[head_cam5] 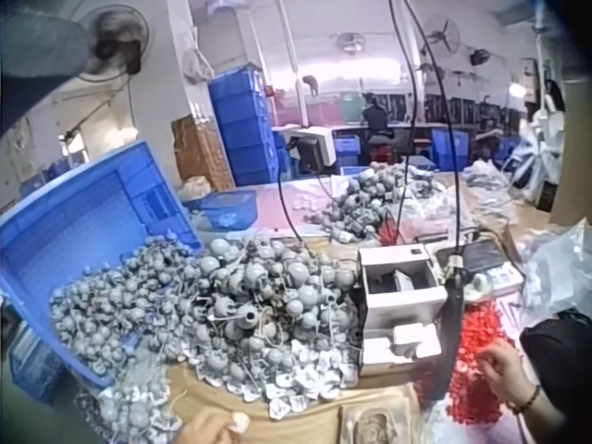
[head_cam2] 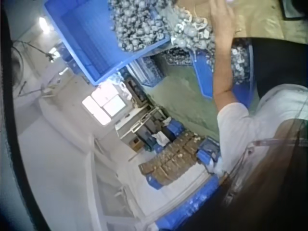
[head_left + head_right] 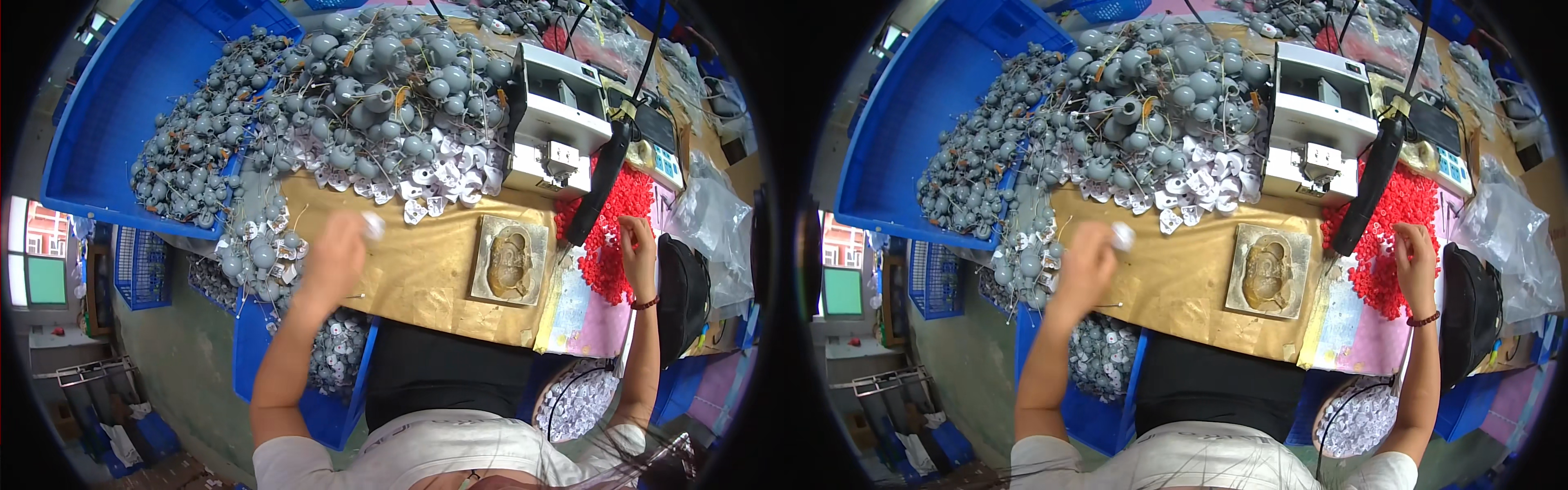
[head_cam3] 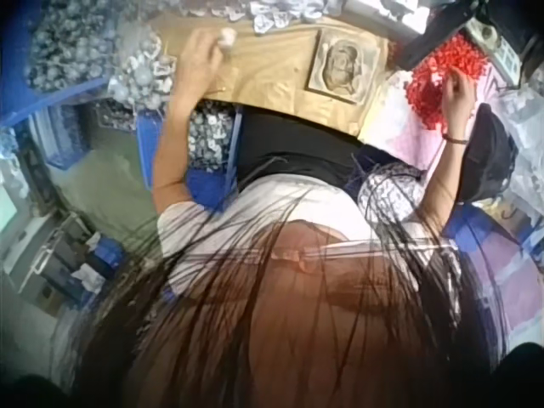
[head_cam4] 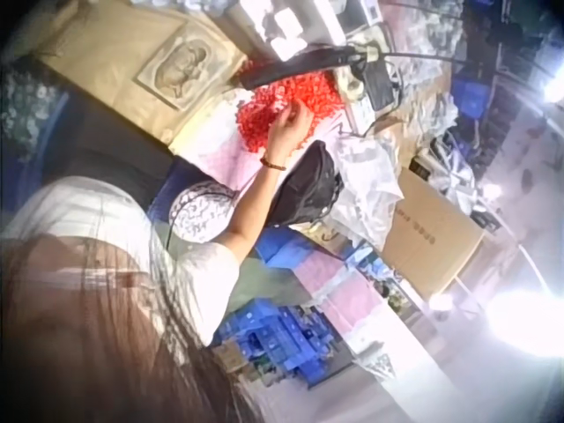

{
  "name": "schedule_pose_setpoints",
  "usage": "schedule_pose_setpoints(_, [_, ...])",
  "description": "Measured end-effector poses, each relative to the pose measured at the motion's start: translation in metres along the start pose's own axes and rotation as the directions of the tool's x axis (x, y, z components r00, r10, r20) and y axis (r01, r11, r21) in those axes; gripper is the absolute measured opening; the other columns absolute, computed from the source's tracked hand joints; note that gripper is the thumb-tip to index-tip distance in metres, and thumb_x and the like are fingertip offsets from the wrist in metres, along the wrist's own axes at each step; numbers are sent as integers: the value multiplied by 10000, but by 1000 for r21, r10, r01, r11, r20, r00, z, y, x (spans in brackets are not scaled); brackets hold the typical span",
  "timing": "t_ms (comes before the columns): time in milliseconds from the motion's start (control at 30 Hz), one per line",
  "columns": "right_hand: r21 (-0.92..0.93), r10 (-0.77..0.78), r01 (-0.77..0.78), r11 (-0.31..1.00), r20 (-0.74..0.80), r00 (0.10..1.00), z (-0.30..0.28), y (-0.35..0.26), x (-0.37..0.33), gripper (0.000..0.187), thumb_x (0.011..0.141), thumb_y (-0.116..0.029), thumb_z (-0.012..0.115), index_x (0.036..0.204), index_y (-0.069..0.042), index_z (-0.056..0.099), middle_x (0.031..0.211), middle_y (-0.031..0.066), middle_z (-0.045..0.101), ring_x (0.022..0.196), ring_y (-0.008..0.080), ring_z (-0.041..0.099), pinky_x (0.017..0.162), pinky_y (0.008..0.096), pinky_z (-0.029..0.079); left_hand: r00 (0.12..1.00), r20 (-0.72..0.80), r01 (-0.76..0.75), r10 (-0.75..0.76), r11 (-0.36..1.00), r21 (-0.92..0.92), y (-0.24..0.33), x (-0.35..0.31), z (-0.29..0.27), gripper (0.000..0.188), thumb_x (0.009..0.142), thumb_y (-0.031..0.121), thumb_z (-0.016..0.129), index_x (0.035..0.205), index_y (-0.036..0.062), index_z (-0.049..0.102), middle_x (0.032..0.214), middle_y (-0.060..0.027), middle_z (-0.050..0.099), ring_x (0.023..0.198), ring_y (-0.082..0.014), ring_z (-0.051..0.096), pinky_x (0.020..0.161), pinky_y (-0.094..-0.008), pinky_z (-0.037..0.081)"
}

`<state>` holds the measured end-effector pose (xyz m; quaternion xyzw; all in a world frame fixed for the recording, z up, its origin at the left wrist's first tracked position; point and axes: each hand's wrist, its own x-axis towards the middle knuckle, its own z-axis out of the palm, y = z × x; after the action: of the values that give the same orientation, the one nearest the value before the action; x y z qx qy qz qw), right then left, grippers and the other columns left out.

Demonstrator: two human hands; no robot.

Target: Assembling spherical toy components using an electric screwdriver at a workstation.

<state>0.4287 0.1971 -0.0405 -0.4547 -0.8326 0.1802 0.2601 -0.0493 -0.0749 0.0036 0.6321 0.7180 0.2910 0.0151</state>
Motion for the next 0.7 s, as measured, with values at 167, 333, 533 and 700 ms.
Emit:
schedule_pose_setpoints(167, [306, 32, -40, 951, 32, 999, 8, -29, -2, 113, 979, 10, 612, 1080, 22, 663, 946, 51, 614, 855, 111, 577, 755, 245, 453, 980, 175, -90, 99, 994, -58, 23, -51, 46, 210, 797, -24, 682, 993, 25, 623, 1047, -146, 617, 975, -353, 625, 828, -425, 532])
schedule_pose_setpoints(333, [599, 124, -182, 780, 139, 983, 4, -36, -20, 113, 945, 28, 667, 1056, 14, 649, 977, 10, 625, 896, 73, 588, 795, 222, 472, 982, 186, -4, 18, 997, -76, 39, -41, 45, 198, 798, 22, 740, 973, 21, 649, 1000, -131, 639, 984, -337, 628, 832, -402, 536])
schedule_pose_setpoints(533, [467, -118, 52, 883, 113, 987, 24, -99, -18, 110, 878, -19, 753, 956, -2, 677, 902, 55, 662, 748, 123, 611, 677, 262, 491, 987, 119, -34, 106, 869, -493, 111, 10, 81, 218, 794, 47, 770, 983, 36, 661, 990, -126, 662, 1020, -337, 621, 882, -441, 515])
schedule_pose_setpoints(700, [464, -384, 331, 822, 22, 923, 55, -146, -10, 181, 798, -68, 825, 897, -43, 676, 838, 64, 659, 710, 198, 623, 631, 320, 491, 961, 129, -169, 244, 891, -422, 128, 37, 123, 335, 757, 23, 768, 1068, 61, 648, 1126, -116, 627, 1137, -348, 557, 946, -455, 476])
